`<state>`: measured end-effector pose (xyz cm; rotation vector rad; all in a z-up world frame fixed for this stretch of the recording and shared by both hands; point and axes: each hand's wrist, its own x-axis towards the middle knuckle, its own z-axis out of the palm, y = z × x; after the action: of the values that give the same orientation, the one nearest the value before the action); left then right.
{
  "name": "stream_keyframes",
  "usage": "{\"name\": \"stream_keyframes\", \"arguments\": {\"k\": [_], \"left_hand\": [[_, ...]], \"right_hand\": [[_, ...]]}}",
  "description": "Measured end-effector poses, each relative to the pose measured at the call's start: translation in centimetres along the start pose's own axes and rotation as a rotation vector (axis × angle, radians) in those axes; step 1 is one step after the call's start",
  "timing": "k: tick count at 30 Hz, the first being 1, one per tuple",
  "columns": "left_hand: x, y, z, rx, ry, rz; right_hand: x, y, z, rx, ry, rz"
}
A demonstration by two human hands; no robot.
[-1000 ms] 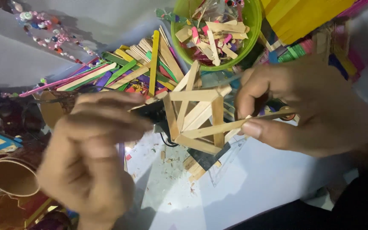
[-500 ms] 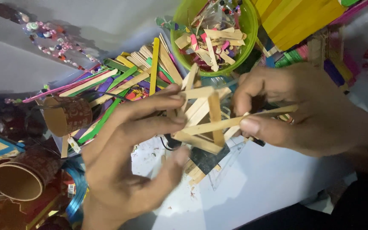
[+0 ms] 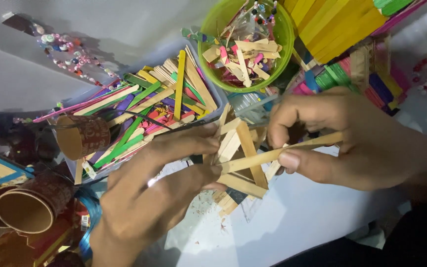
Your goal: Assembling a small structure by gluing wooden popsicle sticks together, trimming them with scissors, and sanding the edges.
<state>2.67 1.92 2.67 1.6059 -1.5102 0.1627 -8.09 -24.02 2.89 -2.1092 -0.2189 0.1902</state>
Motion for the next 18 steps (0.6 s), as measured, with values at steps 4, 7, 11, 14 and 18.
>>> {"name": "stream_keyframes", "arguments": {"k": [4, 7, 11, 14, 18], "left_hand": [[-0.2, 0.5, 0.3, -0.064, 0.031, -0.081], [-0.9, 0.2, 0.6, -0.080, 0.013, -0.138], [-0.1, 1.0, 1.4, -0.062, 0.086, -0.262], [0.2, 1.6, 1.3, -0.021, 0.074, -0.324], [0.3, 1.6, 1.2, -0.079, 0.048, -0.357]], "right_hand": [[-0.2, -0.2, -0.1, 0.032, -0.010, 0.005], [0.1, -0.8, 0.2, 0.014, 0.029, -0.042], [0.3, -1.4, 0.7, -0.010, 0.032, -0.135], [0.4, -1.4, 1.2, 0.028, 0.029, -0.179], [0.5, -1.7, 0.6, 0.008, 0.024, -0.127]]}}
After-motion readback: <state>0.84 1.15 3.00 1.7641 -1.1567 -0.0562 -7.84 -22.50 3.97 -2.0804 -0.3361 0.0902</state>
